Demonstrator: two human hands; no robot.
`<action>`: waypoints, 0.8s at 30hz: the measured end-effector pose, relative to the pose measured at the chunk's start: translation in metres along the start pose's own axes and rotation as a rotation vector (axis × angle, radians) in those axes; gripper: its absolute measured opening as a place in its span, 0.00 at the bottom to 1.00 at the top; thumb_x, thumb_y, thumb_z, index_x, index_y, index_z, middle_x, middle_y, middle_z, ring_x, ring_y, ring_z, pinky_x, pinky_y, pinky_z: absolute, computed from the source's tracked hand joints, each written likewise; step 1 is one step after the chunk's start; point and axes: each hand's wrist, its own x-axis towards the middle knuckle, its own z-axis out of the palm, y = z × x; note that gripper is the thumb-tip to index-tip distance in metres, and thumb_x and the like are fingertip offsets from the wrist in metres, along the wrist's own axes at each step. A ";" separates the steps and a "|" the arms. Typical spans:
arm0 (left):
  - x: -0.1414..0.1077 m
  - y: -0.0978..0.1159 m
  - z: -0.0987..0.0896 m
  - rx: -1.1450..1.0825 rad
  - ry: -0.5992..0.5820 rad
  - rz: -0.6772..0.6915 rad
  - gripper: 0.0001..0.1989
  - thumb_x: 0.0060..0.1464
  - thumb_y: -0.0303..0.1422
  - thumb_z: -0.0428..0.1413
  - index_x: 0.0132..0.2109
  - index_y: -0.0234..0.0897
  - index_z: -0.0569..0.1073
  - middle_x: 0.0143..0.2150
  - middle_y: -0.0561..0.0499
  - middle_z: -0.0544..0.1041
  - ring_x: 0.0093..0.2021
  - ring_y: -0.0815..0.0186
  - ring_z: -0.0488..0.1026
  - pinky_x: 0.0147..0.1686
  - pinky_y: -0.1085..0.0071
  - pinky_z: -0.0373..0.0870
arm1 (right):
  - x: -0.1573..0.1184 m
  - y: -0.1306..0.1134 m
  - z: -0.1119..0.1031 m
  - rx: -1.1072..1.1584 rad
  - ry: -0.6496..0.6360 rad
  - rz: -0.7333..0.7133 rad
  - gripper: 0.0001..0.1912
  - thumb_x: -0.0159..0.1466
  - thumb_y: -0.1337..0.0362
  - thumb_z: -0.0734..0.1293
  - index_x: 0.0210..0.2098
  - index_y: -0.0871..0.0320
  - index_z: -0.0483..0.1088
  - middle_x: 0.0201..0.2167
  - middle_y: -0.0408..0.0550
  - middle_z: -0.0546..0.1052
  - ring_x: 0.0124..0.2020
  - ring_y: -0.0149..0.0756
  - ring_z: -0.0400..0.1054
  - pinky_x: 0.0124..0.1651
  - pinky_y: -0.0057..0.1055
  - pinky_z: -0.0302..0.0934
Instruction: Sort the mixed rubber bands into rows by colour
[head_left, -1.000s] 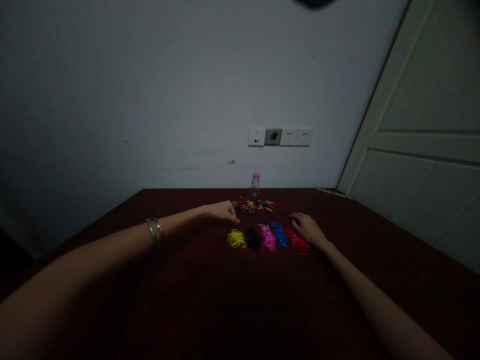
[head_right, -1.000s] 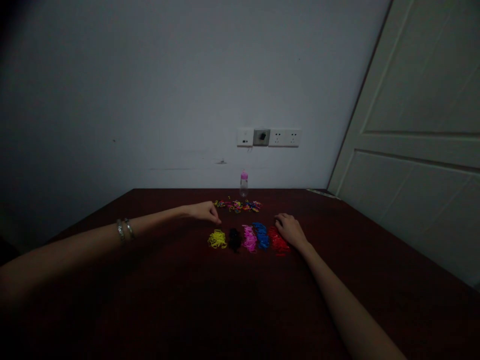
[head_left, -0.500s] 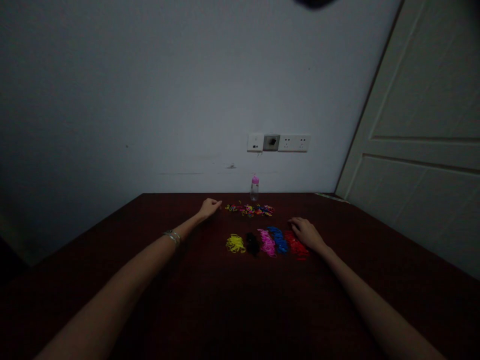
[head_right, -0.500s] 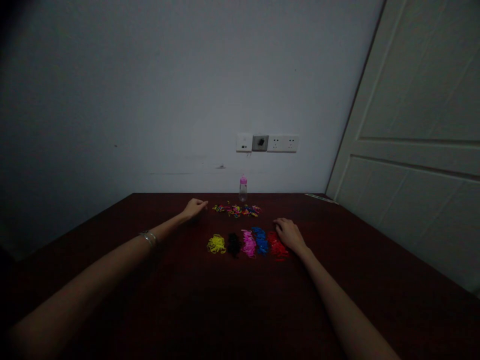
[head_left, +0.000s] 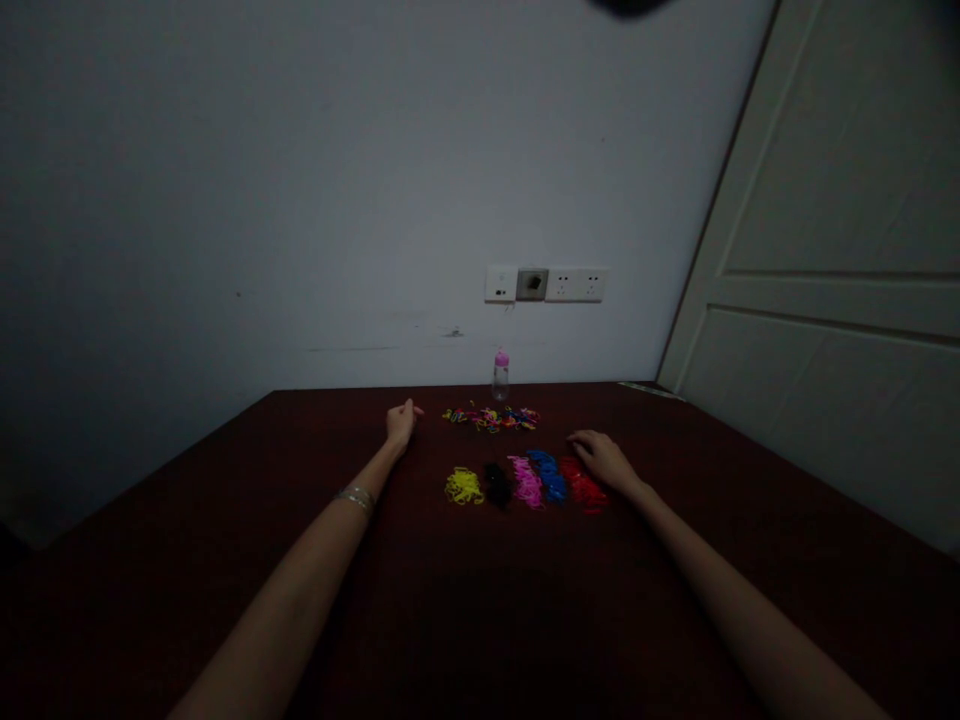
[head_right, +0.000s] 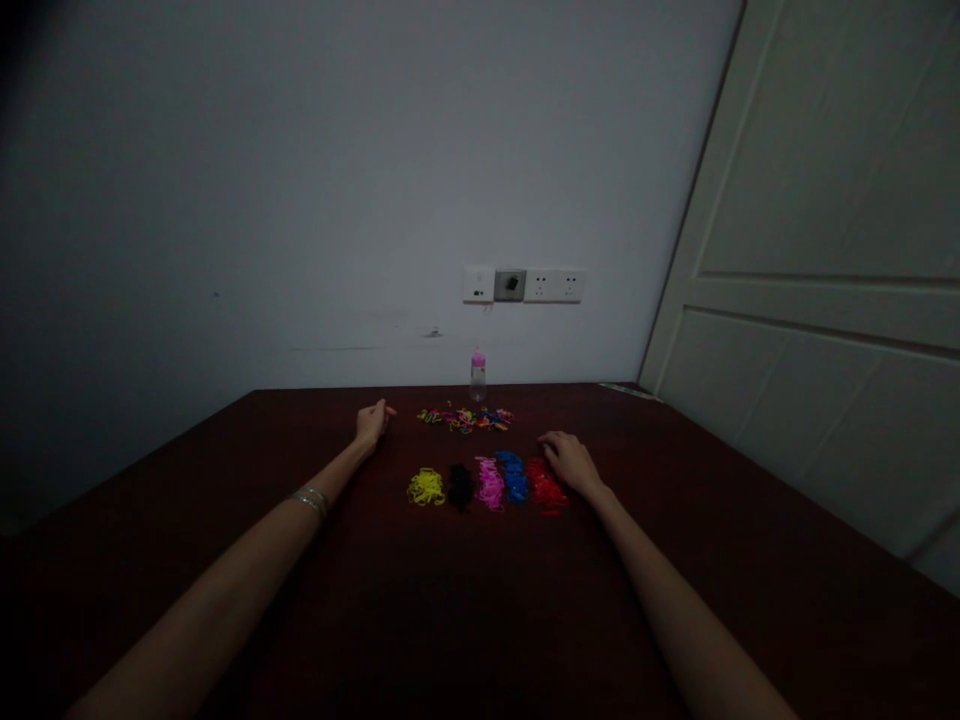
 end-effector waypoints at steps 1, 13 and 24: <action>0.002 -0.003 0.001 -0.076 0.036 -0.023 0.27 0.55 0.43 0.38 0.29 0.30 0.75 0.14 0.53 0.62 0.15 0.72 0.57 0.18 0.76 0.54 | 0.001 -0.001 -0.001 0.019 -0.001 0.015 0.17 0.63 0.62 0.56 0.45 0.58 0.72 0.47 0.50 0.74 0.48 0.38 0.66 0.52 0.32 0.57; 0.003 -0.008 0.001 -0.612 0.118 -0.132 0.23 0.51 0.46 0.45 0.22 0.32 0.69 0.12 0.58 0.56 0.12 0.75 0.50 0.15 0.75 0.44 | 0.035 -0.044 -0.005 0.087 -0.095 0.044 0.15 0.62 0.59 0.60 0.43 0.56 0.73 0.46 0.50 0.74 0.47 0.38 0.67 0.50 0.29 0.57; 0.003 -0.008 0.003 -0.630 0.090 -0.143 0.21 0.52 0.43 0.45 0.23 0.31 0.70 0.13 0.57 0.57 0.11 0.76 0.50 0.14 0.77 0.44 | 0.060 -0.064 -0.003 -0.126 -0.243 0.139 0.14 0.61 0.57 0.62 0.43 0.53 0.73 0.46 0.50 0.75 0.47 0.40 0.68 0.43 0.29 0.59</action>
